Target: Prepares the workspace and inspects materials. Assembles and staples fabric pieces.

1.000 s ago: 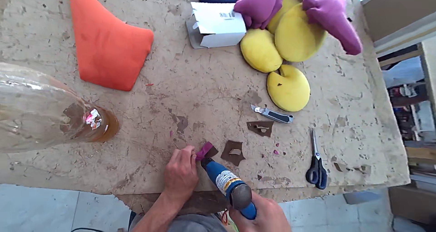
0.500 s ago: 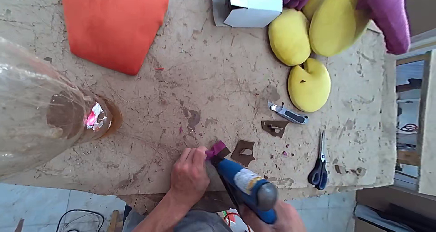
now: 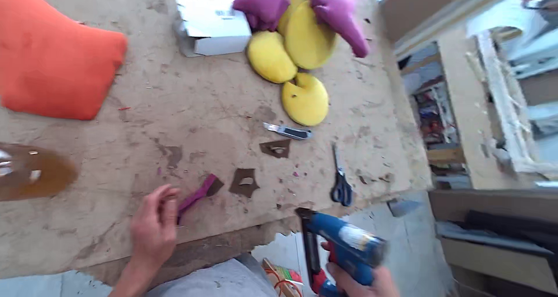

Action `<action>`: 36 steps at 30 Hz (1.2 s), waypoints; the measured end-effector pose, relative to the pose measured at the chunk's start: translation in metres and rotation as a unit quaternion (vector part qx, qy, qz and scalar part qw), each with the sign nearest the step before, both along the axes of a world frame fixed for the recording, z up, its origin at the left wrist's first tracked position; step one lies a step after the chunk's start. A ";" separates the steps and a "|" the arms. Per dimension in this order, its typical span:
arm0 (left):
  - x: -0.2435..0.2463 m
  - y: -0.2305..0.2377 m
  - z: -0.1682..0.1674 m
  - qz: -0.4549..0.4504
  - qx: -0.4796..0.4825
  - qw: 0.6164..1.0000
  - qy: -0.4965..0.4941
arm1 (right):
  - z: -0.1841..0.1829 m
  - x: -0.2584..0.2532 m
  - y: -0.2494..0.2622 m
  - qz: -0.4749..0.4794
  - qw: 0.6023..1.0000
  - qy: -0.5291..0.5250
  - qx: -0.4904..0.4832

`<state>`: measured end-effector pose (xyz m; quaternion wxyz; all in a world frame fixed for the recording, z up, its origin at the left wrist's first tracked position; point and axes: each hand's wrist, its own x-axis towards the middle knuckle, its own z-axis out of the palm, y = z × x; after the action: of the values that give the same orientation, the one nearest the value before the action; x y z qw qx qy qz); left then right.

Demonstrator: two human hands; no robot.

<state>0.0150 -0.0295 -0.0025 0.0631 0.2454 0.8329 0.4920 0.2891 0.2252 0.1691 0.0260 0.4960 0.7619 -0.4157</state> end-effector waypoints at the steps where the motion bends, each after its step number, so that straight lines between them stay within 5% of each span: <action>1: -0.001 -0.006 0.001 0.013 -0.001 1.000 0.002 | -0.008 0.005 -0.001 0.004 0.999 -0.040 0.012; 6: -0.002 -0.031 -0.003 0.046 -0.031 0.998 0.042 | -0.060 0.021 0.010 0.024 0.988 -0.151 0.018; 13: 0.005 -0.040 -0.012 0.061 -0.036 0.996 0.059 | -0.067 0.026 0.014 0.042 0.989 -0.137 0.033; 22: 0.003 -0.045 -0.015 0.061 -0.044 0.996 0.041 | -0.052 0.055 0.007 -0.080 0.996 -0.020 -0.018; 27: 0.001 -0.044 -0.014 0.048 -0.053 0.997 0.037 | -0.070 0.054 0.015 -0.045 0.991 -0.128 -0.005; 36: -0.001 -0.045 -0.016 0.044 -0.039 0.997 0.043 | -0.068 0.056 0.017 -0.038 0.990 -0.137 -0.018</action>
<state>0.0137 -0.0743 -0.0185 0.0151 0.2267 0.8632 0.4509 0.3456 0.2426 0.1009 0.1235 0.5761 0.7242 -0.3583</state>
